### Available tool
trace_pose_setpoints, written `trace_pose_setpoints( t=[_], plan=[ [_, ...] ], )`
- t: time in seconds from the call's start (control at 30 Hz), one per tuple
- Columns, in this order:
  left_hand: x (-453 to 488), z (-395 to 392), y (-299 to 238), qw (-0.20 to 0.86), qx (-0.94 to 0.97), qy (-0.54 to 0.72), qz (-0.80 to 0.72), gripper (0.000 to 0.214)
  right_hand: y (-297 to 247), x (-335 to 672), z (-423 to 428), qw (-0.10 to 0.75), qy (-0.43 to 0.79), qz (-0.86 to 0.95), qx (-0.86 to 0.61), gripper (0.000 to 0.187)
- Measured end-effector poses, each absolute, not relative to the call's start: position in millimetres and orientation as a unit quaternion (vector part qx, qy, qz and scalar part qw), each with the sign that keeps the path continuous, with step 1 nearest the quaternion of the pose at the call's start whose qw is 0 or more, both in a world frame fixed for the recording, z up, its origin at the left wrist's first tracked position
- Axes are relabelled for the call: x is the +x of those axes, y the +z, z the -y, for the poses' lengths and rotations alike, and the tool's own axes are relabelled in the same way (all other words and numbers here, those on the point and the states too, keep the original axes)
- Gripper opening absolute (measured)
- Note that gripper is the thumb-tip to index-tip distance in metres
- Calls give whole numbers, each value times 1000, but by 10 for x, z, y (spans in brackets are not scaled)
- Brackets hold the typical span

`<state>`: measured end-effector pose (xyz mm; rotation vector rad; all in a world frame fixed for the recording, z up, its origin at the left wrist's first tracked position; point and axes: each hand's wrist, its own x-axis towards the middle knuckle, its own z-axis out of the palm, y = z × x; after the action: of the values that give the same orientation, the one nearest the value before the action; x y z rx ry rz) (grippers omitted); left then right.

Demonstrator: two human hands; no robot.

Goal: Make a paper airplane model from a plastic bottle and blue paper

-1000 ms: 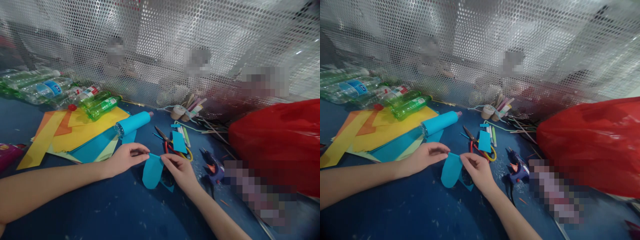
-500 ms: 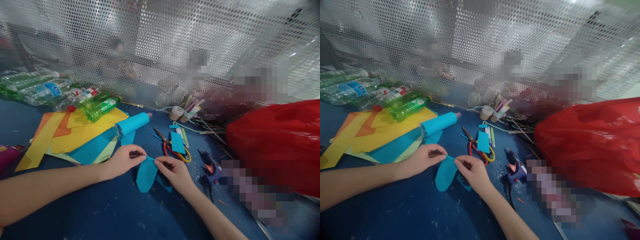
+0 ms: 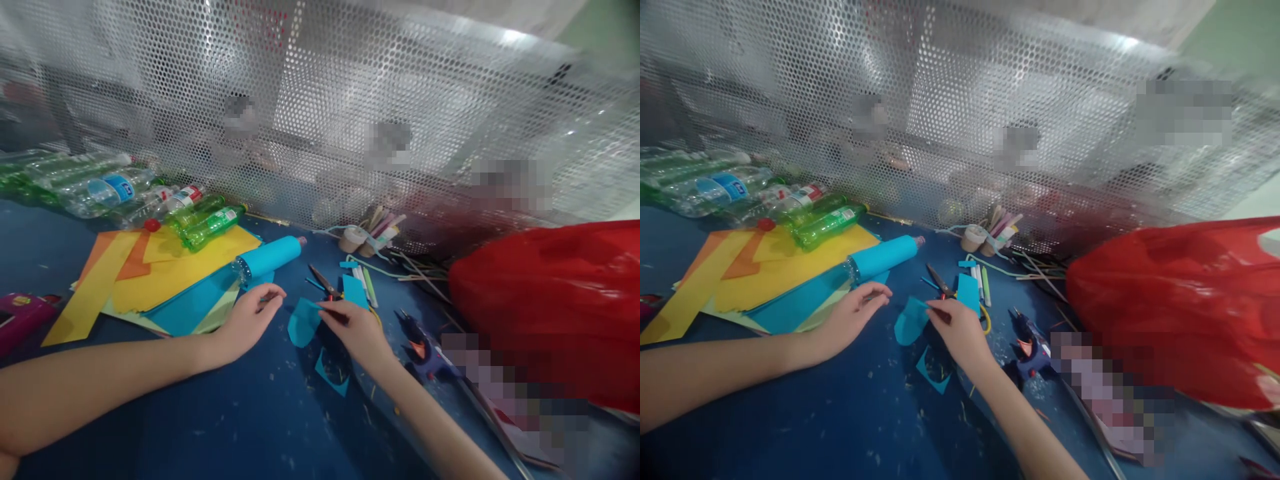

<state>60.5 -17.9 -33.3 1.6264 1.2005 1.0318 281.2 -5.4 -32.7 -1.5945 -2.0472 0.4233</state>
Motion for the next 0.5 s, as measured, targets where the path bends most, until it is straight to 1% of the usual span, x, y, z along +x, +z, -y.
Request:
trace_pose_setpoints(
  t=[0.1, 0.2, 0.33, 0.4, 0.5],
  plan=[
    [604, 173, -288, 404, 620, 426, -520, 21, -337, 2793, -47, 232, 138, 752, -601, 26],
    [590, 176, -249, 396, 596, 423, -556, 28, -343, 2811, -112, 226, 107, 765, -594, 32],
    [527, 96, -336, 375, 606, 431, -554, 36, -335, 2884, -124, 229, 54, 784, -574, 27],
    [482, -8, -432, 337, 637, 434, -541, 39, -318, 2932, -111, 237, 42, 781, -577, 26],
    [418, -178, -556, 236, 727, 363, -533, 43, -291, 3023, -101, 250, 27, 759, -601, 27]
  ],
)
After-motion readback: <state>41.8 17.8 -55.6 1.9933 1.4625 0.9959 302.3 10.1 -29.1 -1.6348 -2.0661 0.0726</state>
